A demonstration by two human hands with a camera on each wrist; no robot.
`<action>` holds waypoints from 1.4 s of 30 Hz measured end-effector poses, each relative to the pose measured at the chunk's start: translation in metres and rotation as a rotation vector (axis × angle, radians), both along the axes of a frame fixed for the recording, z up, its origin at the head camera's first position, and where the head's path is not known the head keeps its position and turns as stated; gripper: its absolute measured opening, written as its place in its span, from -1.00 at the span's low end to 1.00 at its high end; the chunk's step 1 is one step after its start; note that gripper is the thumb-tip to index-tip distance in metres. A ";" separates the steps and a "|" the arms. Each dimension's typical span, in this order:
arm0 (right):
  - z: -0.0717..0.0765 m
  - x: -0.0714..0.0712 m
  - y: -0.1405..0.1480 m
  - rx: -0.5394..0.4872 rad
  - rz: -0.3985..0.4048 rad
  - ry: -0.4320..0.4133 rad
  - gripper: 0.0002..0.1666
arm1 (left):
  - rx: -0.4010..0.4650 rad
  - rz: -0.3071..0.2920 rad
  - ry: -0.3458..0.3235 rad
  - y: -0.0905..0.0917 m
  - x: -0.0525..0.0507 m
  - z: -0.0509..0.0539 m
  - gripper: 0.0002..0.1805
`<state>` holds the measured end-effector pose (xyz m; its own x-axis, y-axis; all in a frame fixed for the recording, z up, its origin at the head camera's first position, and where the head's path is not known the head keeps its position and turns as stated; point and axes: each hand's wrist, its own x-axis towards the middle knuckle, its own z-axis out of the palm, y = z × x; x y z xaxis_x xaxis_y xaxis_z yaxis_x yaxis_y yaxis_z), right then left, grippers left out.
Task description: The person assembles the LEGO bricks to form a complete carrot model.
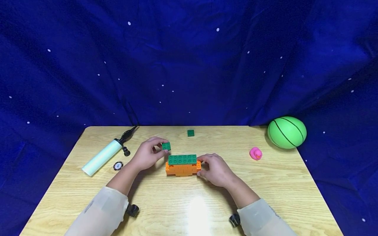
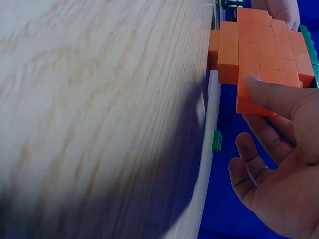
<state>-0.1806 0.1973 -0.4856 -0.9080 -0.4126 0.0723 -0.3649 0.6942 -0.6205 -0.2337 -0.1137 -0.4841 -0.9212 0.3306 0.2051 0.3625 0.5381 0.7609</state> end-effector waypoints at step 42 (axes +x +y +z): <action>-0.001 0.002 0.000 -0.007 -0.004 -0.011 -0.39 | 0.178 -0.145 0.000 0.007 0.060 0.021 -0.62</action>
